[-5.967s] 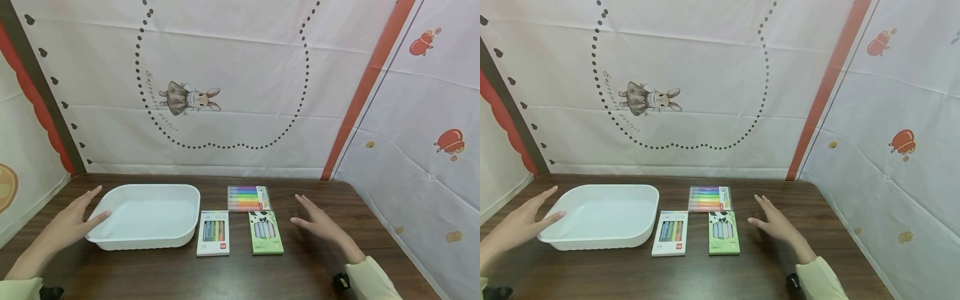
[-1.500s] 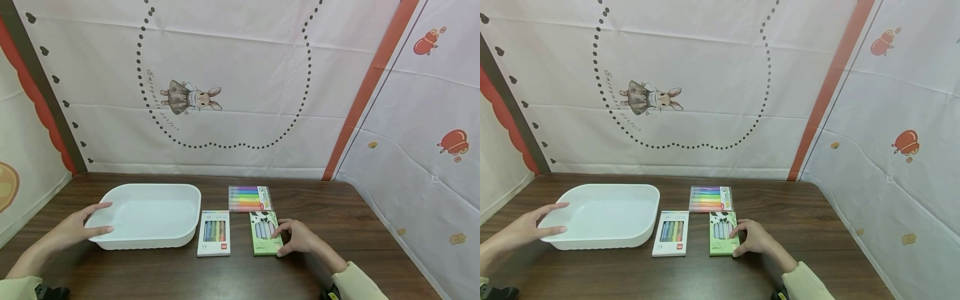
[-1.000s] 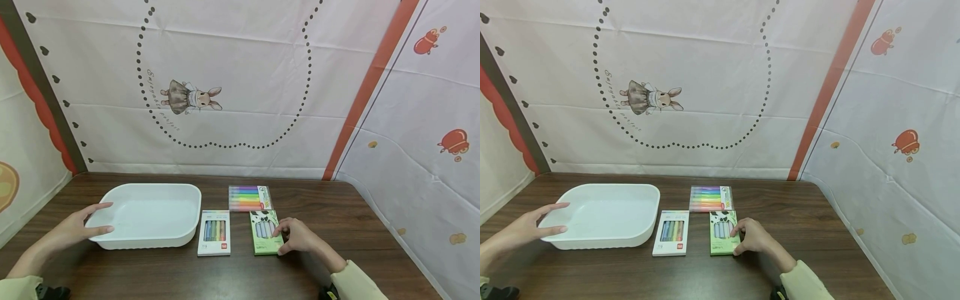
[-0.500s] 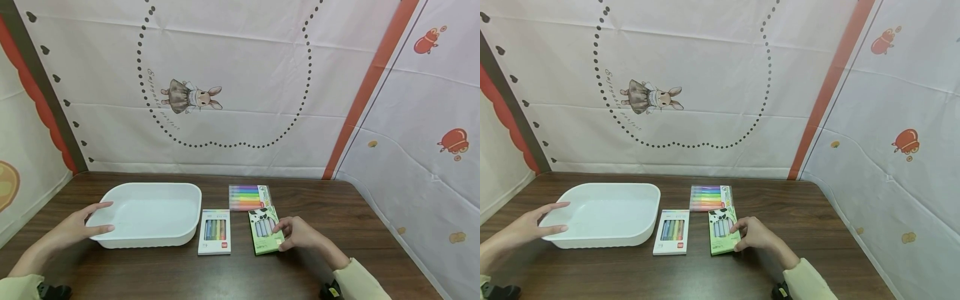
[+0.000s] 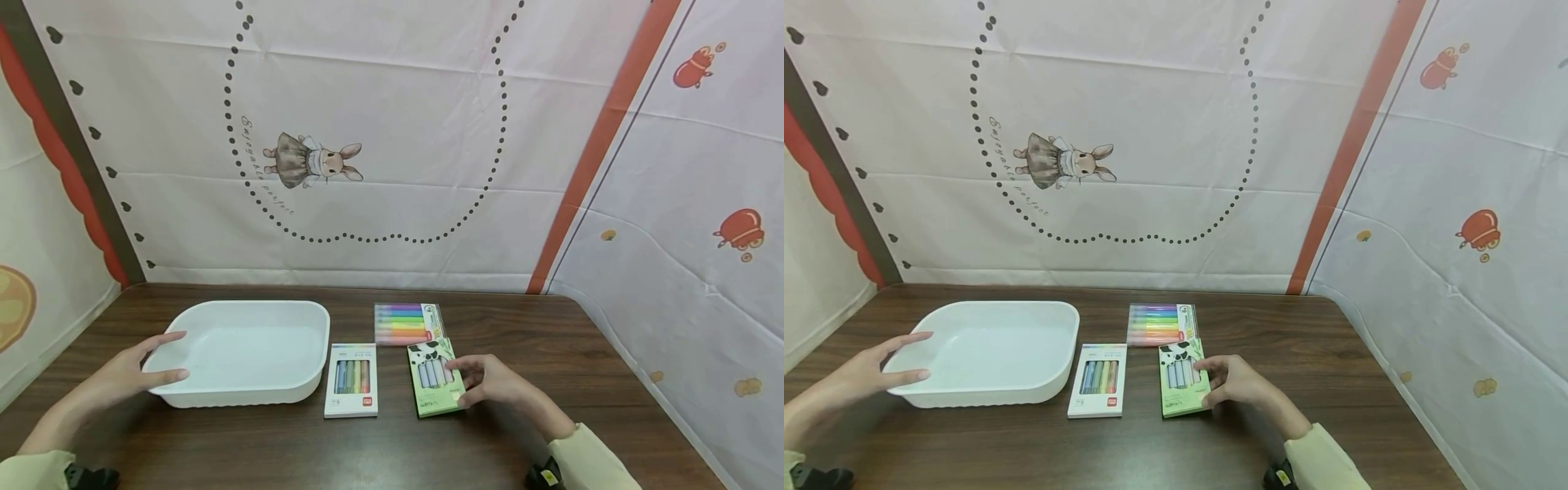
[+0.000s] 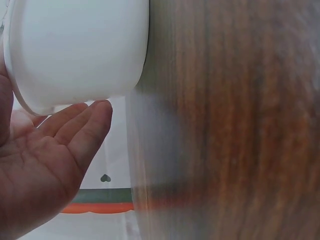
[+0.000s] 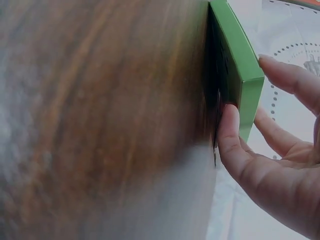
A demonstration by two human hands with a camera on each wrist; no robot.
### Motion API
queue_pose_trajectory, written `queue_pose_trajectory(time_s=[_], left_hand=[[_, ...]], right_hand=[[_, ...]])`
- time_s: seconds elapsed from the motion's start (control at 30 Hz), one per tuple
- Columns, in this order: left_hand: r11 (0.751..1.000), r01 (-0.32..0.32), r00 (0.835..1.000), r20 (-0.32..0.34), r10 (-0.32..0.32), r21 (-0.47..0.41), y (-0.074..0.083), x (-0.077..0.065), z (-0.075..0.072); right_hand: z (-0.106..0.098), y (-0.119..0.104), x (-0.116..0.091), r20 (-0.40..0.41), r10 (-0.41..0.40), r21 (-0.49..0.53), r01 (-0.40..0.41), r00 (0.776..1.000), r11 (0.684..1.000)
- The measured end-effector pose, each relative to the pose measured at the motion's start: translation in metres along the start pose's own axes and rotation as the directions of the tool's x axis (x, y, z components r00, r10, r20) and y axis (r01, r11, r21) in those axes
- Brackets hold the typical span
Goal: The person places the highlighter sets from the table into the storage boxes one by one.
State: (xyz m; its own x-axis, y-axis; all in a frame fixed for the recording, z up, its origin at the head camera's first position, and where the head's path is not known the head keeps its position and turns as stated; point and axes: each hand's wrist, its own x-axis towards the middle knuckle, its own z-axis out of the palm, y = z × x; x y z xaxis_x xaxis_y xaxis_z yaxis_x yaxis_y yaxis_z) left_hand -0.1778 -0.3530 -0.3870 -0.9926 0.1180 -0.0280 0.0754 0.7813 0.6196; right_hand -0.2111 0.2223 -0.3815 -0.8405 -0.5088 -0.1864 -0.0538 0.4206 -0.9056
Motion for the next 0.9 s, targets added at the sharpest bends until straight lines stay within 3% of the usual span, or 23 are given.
queue_pose_trajectory(time_s=[0.43,0.9], left_hand=[[1.0,0.003,1.0,-0.002,-0.003,-0.023,-0.0037,-0.0026,0.0019],[0.999,0.02,1.0,0.01,-0.02,-0.043,0.0002,-0.0017,0.0008]], right_hand=[[0.0018,0.0024,-0.0035,0.042,0.009,0.107,-0.013,0.999,0.994],[0.0057,-0.0003,-0.0069,-0.009,-0.005,0.167,0.006,1.0,0.986]])
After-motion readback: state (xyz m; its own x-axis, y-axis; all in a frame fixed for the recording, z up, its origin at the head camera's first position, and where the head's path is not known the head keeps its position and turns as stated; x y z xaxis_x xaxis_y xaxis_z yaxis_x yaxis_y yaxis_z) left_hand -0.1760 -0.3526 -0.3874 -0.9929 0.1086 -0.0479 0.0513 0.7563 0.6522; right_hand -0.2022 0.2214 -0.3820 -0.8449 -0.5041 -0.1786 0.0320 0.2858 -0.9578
